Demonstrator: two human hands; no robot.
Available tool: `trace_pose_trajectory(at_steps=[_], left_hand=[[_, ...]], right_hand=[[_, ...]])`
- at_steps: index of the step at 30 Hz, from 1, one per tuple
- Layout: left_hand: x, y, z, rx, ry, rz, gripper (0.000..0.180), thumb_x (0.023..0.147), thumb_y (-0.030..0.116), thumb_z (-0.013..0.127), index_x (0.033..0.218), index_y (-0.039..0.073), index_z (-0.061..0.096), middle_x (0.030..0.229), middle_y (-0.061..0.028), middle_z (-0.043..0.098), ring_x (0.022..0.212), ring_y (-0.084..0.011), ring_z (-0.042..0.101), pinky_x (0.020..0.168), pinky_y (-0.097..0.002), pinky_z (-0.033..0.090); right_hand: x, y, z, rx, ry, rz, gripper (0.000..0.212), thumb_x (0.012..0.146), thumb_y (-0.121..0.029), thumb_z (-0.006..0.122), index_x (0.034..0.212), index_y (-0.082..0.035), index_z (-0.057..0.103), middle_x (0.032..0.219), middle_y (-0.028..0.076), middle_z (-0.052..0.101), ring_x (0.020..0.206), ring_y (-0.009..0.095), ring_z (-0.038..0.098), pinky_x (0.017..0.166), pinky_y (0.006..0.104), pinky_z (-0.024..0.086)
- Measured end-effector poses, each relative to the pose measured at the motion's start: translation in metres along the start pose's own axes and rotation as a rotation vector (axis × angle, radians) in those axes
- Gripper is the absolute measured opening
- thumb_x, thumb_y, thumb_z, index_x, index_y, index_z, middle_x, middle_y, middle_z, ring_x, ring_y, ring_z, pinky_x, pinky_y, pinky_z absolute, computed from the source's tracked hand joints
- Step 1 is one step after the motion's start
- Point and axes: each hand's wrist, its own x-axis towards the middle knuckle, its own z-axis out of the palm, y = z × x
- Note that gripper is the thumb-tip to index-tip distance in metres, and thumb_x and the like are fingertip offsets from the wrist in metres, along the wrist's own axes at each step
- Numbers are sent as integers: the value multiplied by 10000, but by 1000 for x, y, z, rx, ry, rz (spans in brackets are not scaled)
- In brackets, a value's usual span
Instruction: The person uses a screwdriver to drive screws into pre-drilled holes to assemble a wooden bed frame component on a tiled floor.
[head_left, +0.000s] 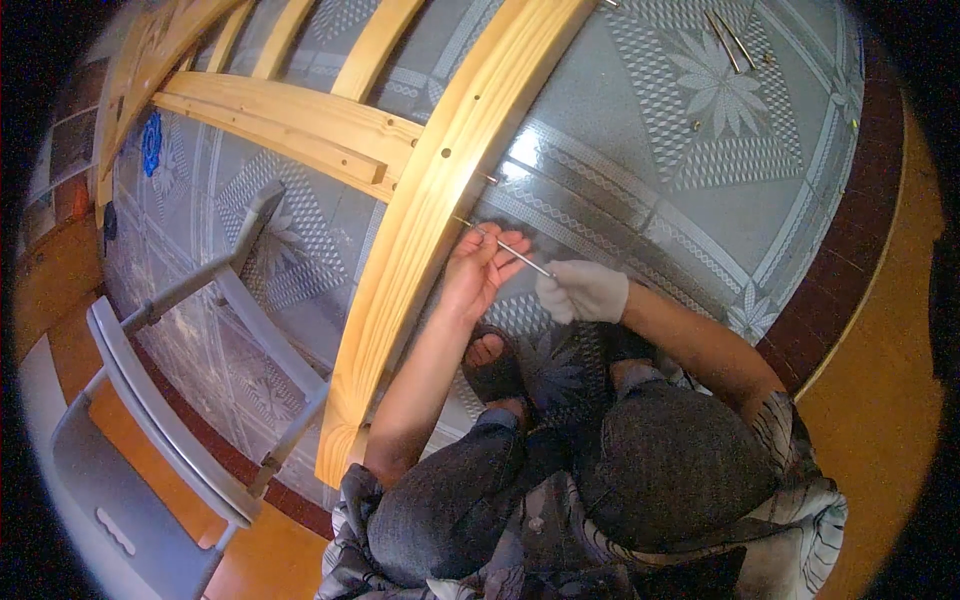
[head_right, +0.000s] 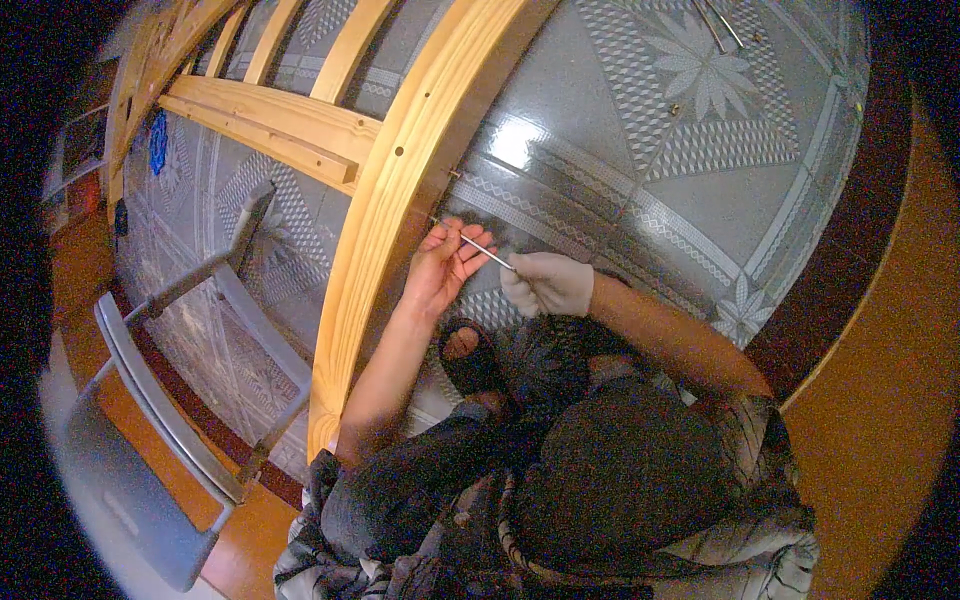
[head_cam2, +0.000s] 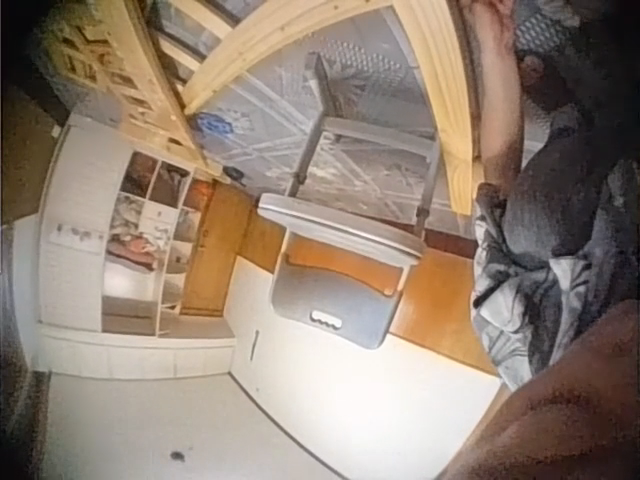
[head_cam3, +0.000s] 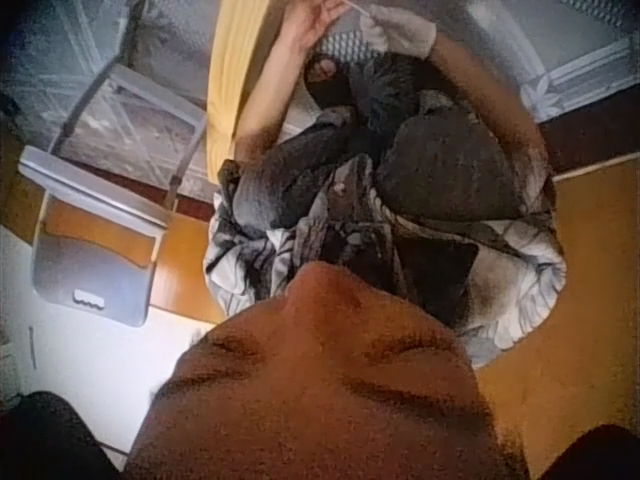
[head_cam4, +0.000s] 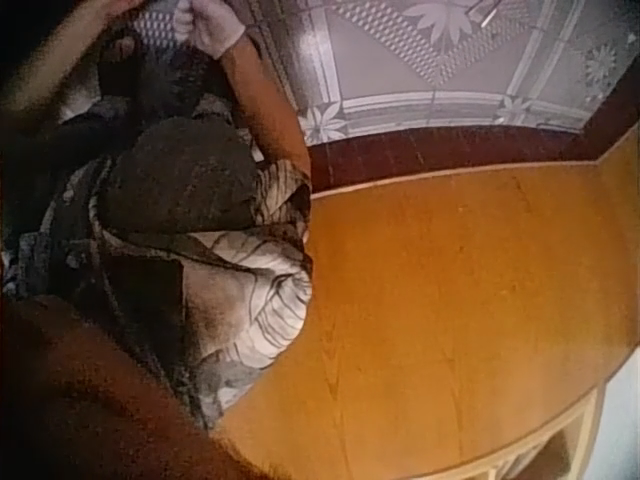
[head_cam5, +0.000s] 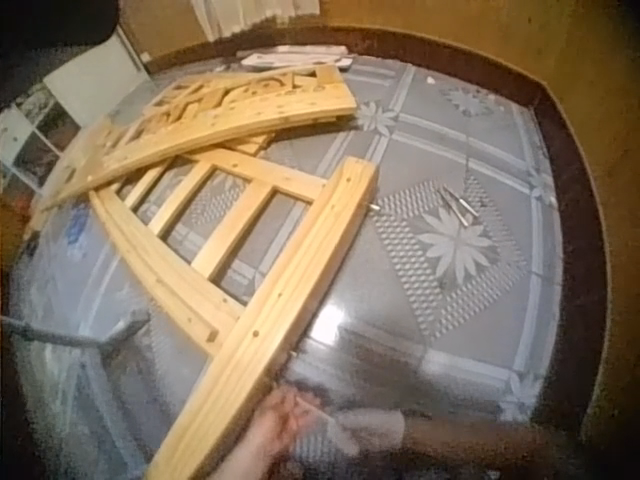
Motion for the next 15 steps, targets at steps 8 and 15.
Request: trace_pose_trajectory(at_steps=[8, 15], left_hand=[[-1, -1, -4, 66, 34, 3, 168, 904, 118, 350, 1009, 28, 445, 984, -169, 545, 920, -265, 559, 765, -375, 499], [-3, 1, -3, 153, 59, 4, 195, 900, 156, 376, 1044, 37, 431, 1028, -165, 526, 958, -265, 540, 812, -400, 477]], right_hand=[[5, -6, 8, -781, 410, -36, 321, 759, -369, 569, 647, -89, 459, 595, 6, 445, 545, 167, 454, 489, 284, 351], [5, -1, 38, -1785, 771, -347, 325, 671, -363, 601, 690, -47, 528, 662, 134, 535, 645, 318, 535, 576, 409, 406]])
